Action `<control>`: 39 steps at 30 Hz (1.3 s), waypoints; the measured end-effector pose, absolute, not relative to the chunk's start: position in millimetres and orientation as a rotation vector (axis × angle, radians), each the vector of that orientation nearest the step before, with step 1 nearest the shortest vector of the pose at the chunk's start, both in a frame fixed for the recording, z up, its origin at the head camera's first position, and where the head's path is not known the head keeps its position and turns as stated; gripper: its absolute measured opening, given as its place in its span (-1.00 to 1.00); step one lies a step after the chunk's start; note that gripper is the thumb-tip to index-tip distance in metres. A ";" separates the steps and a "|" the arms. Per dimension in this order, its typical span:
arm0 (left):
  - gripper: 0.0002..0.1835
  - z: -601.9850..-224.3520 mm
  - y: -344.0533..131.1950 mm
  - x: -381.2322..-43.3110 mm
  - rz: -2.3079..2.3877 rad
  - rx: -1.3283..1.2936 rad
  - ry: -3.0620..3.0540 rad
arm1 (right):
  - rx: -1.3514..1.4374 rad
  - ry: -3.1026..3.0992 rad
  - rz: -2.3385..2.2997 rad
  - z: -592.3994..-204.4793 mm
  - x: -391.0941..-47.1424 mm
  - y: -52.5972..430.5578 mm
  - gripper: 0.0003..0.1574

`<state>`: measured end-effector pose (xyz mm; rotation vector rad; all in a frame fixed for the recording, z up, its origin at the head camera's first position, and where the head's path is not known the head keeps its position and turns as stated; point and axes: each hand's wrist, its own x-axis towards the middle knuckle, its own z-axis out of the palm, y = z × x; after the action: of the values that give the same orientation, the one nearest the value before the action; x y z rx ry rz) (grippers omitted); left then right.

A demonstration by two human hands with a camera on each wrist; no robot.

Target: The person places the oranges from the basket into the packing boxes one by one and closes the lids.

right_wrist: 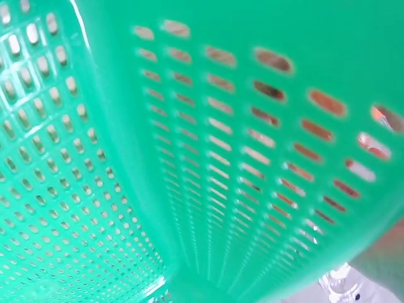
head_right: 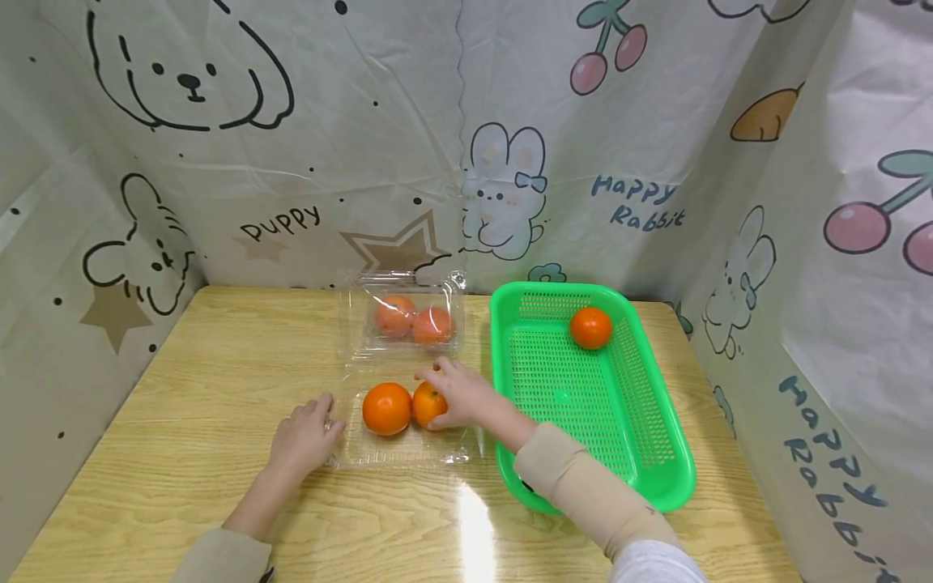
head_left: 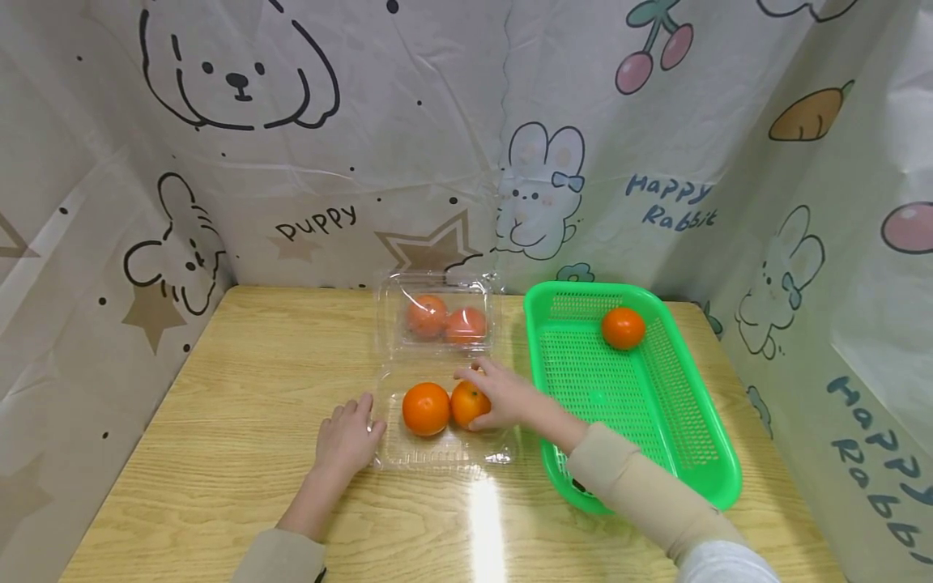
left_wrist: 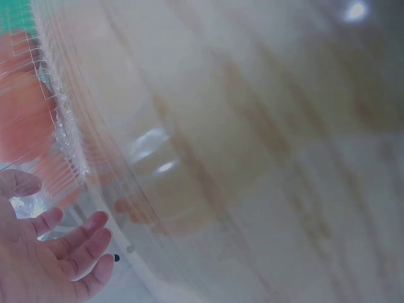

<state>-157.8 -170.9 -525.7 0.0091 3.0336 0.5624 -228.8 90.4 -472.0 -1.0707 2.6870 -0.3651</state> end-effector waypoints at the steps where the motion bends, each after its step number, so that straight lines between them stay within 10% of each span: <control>1: -0.63 -525.6 -171.0 -157.8 0.562 0.009 3.035 | -1.071 2.689 -0.380 -469.9 -229.4 91.3 -0.08; 39: -0.66 -524.0 -170.2 -155.5 0.541 0.017 3.075 | -0.244 3.331 -0.571 -468.7 -292.0 213.8 -0.21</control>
<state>-155.5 -170.2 -524.0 0.0173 3.0746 0.5412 -292.0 213.8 -468.7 -0.2443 3.3310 -0.5715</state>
